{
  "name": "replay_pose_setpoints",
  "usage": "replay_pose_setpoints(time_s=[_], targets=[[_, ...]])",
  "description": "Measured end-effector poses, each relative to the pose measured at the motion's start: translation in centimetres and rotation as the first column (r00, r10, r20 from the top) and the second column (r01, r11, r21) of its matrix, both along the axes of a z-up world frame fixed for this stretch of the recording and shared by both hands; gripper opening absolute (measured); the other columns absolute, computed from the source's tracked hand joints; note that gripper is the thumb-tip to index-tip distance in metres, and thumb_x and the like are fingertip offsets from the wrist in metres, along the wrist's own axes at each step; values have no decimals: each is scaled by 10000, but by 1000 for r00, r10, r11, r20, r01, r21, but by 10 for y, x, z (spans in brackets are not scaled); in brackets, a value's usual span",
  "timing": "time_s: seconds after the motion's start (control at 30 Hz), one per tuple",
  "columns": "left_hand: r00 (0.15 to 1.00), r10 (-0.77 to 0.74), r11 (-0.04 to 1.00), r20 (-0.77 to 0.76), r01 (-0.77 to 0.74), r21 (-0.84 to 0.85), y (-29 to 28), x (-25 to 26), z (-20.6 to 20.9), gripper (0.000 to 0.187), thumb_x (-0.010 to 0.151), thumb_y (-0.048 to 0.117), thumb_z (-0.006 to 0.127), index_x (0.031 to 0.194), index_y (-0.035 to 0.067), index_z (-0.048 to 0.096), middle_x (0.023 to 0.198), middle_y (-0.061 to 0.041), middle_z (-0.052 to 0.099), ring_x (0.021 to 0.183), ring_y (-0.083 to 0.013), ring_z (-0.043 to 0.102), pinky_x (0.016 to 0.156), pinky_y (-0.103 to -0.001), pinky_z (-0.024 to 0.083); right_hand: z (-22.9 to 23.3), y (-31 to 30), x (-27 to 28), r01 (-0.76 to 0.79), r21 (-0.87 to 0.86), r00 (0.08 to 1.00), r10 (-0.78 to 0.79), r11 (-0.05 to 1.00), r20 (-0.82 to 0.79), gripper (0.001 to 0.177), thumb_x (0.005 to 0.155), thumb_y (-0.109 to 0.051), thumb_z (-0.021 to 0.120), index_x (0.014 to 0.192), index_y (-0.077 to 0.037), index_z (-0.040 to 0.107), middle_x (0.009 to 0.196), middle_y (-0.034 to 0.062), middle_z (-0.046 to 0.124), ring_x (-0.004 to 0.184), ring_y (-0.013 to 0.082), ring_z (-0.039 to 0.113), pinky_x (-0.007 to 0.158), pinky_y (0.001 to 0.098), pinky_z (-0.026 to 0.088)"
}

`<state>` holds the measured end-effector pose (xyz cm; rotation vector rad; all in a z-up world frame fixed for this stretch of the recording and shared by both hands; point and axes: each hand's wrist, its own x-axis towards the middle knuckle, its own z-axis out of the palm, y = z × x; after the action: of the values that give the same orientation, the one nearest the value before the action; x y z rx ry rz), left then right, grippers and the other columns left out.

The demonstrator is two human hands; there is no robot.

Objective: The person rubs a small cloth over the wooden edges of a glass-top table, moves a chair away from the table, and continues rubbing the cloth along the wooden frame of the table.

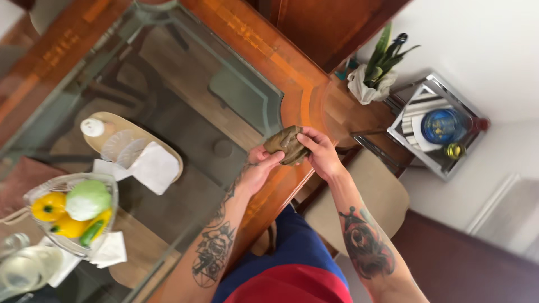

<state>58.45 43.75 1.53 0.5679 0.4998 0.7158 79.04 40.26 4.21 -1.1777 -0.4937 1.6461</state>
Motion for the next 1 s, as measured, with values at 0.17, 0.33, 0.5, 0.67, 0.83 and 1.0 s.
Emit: replay_pose_setpoints(time_s=[0.17, 0.33, 0.5, 0.67, 0.83, 1.0], targets=[[960, 98, 989, -264, -123, -83, 45, 34, -27, 505, 911, 169, 760, 1363, -4, 613, 1246, -86, 716, 1152, -183, 656, 982, -345, 518, -46, 68, 46, -18, -98, 975, 39, 995, 219, 269, 974, -198, 661, 1223, -96, 654, 1061, 9, 709, 938, 123, 687, 739, 341, 584], [890, 112, 989, -442, -144, -40, 87, 44, -65, 534, 898, 195, 744, 1386, 36, 599, 1224, -69, 727, 1126, -157, 675, 951, -295, 529, -121, 118, 95, -20, 182, 845, -81, 983, 529, 309, 1000, -83, 633, 1306, -65, 670, 1175, 72, 717, 1093, 172, 664, 957, 330, 551], [862, 174, 980, -476, -197, 1, 144, 57, -102, 491, 879, 155, 739, 1334, 32, 600, 1188, -85, 733, 1067, -158, 715, 913, -303, 594, -165, 169, 124, -308, 393, 345, -283, 867, 895, 357, 1023, -22, 582, 1379, -20, 611, 1471, 211, 584, 1430, 403, 474, 1179, 463, 391], [792, 359, 893, -493, -137, 429, 240, 75, -143, 438, 930, 99, 714, 1321, 6, 539, 1188, -78, 722, 1113, -145, 695, 958, -300, 570, -176, 184, 114, -325, 311, 118, -288, 893, 950, 353, 980, -66, 587, 1330, -60, 634, 1451, 153, 583, 1345, 389, 539, 1176, 495, 406], [339, 676, 601, -654, 260, 756, 311, 81, -147, 367, 989, 82, 738, 1339, 105, 629, 1205, -94, 738, 1034, -217, 744, 872, -349, 617, -179, 188, 111, -297, 292, 30, -297, 909, 954, 341, 978, -66, 600, 1311, -98, 668, 1421, 95, 608, 1304, 335, 571, 1114, 472, 438], [276, 704, 334, -655, 684, 648, 312, 85, -152, 556, 826, 35, 713, 1367, 124, 625, 1390, -78, 654, 1197, -275, 614, 940, -408, 542, -182, 188, 110, -283, 267, 14, -275, 921, 961, 353, 964, -58, 599, 1303, -108, 680, 1416, 71, 616, 1297, 322, 585, 1107, 456, 449]])
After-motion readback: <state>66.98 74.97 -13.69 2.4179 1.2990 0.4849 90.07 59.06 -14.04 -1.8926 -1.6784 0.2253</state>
